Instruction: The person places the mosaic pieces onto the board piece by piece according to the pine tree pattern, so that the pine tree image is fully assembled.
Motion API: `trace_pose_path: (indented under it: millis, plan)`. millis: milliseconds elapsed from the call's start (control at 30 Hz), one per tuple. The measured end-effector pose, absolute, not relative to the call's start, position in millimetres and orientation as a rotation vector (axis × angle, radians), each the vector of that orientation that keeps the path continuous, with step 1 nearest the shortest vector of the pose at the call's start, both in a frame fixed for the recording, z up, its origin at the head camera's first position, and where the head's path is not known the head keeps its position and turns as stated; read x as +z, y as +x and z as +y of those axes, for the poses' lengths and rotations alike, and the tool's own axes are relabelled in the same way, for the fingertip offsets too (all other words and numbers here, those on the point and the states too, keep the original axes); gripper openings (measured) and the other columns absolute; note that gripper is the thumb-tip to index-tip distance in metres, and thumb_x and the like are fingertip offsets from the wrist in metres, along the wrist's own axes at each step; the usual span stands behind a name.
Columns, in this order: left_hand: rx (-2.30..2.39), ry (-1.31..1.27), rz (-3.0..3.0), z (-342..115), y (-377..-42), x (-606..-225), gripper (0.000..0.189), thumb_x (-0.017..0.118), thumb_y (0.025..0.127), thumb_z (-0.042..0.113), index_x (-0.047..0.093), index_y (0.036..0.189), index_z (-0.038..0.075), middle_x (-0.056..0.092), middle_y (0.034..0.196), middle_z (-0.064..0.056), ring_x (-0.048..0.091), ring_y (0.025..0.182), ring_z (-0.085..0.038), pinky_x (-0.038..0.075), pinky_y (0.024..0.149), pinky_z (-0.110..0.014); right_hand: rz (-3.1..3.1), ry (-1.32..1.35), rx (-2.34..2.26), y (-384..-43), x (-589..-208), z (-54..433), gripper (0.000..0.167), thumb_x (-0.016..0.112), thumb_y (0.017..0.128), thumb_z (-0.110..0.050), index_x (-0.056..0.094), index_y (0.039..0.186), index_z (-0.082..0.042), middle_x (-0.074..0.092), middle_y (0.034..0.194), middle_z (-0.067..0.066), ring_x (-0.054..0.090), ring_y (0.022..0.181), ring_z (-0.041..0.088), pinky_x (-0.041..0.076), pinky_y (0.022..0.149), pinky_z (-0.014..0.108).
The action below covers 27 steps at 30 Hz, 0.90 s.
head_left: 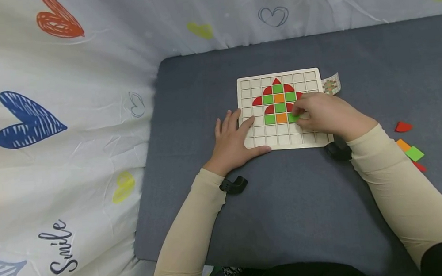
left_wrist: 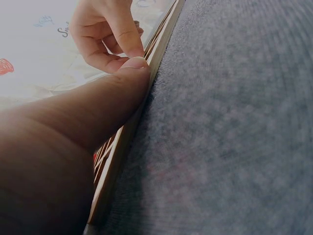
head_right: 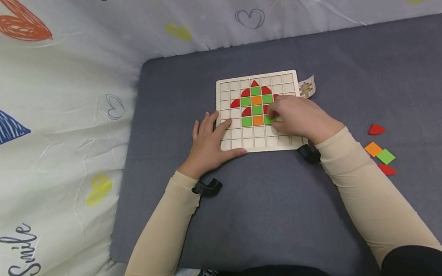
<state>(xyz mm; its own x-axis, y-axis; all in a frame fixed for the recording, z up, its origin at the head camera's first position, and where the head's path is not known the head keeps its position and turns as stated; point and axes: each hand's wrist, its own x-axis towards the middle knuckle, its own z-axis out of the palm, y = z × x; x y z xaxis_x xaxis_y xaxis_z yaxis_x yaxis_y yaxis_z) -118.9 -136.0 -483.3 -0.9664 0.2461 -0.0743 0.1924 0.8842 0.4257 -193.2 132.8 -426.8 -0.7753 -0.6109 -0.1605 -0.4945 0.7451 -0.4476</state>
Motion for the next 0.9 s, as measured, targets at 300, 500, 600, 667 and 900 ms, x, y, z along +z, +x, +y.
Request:
trace_pose_path:
  millis: [300,500,600,667,900]
  plan:
    - [0.646,0.339,2.917,-136.5,-119.1,-483.1,0.101,0.074,0.082,0.076,0.043,0.162,0.025,0.02,0.173,-0.009,0.005,0.163,-0.032,-0.005,0.129,-0.057,2.64,-0.864,-0.567,-192.5,-428.5,132.2,0.018,0.071,0.093,-0.006,0.077,0.109,0.0,0.072,0.112,0.017,0.066,0.098,0.032,0.055,0.089,0.053]
    - [0.651,0.338,2.917,-136.9,-118.6,-483.1,0.1,0.074,0.082,0.076,0.043,0.162,0.024,0.02,0.173,-0.01,0.005,0.163,-0.032,-0.005,0.129,-0.056,2.645,-0.871,-0.56,-188.1,-428.1,132.6,0.019,0.072,0.093,-0.01,0.077,0.109,0.0,0.073,0.111,0.017,0.066,0.094,0.03,0.055,0.086,0.052]
    - [0.653,0.34,2.92,-136.7,-118.6,-482.7,0.1,0.075,0.082,0.075,0.043,0.162,0.024,0.02,0.173,-0.01,0.005,0.163,-0.032,-0.005,0.129,-0.056,2.656,-0.873,-0.546,-185.3,-428.6,134.9,0.019,0.073,0.093,-0.013,0.077,0.107,-0.002,0.073,0.107,0.014,0.065,0.09,0.028,0.055,0.083,0.05]
    - [0.654,0.34,2.921,-136.6,-118.6,-482.3,0.1,0.075,0.082,0.075,0.043,0.162,0.024,0.02,0.173,-0.01,0.005,0.163,-0.032,-0.005,0.129,-0.056,2.666,-0.877,-0.544,-183.7,-429.2,137.4,0.017,0.074,0.093,-0.014,0.078,0.105,-0.002,0.073,0.103,0.013,0.065,0.086,0.026,0.055,0.082,0.049]
    - [0.66,0.34,2.918,-137.1,-118.6,-482.5,0.1,0.076,0.082,0.074,0.043,0.162,0.024,0.02,0.173,-0.01,0.004,0.163,-0.032,-0.006,0.129,-0.056,2.68,-0.875,-0.548,-176.9,-426.6,149.9,0.016,0.066,0.094,-0.012,0.076,0.103,-0.005,0.07,0.096,0.009,0.063,0.084,0.024,0.053,0.079,0.047]
